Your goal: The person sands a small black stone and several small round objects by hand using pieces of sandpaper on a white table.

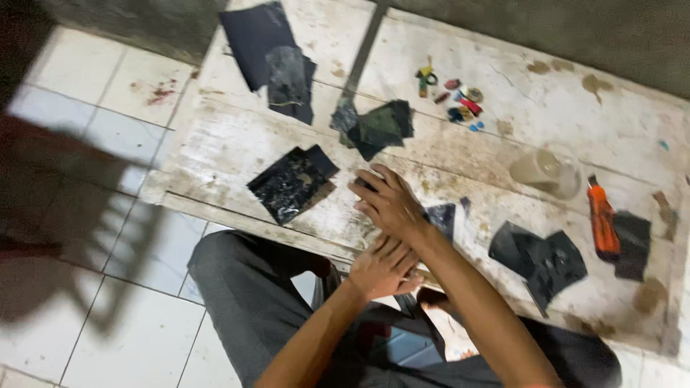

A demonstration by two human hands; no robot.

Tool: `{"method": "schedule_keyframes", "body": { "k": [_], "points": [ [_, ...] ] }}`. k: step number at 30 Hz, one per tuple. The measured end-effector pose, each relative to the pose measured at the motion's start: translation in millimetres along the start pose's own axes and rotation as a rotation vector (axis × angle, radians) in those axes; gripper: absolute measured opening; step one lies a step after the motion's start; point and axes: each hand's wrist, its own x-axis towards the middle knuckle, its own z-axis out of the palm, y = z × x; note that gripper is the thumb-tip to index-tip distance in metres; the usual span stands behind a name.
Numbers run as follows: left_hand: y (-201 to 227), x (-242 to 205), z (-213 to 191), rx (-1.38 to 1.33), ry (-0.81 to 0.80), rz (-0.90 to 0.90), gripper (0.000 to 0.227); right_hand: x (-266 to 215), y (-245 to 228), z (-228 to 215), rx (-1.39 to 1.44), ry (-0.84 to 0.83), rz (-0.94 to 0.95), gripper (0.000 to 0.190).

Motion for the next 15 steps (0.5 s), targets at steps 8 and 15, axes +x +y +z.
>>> {"method": "schedule_keyframes", "body": {
  "k": [8,15],
  "points": [
    [-5.6,19.2,-21.3,0.036,-0.047,0.038,0.053,-51.2,74.2,-11.1,0.058,0.107,-0.022,0.019],
    [-1.0,13.2,-13.9,0.027,-0.076,0.028,0.056,-93.9,62.4,-93.2,-0.255,0.101,0.197,0.02]
  ]
}}
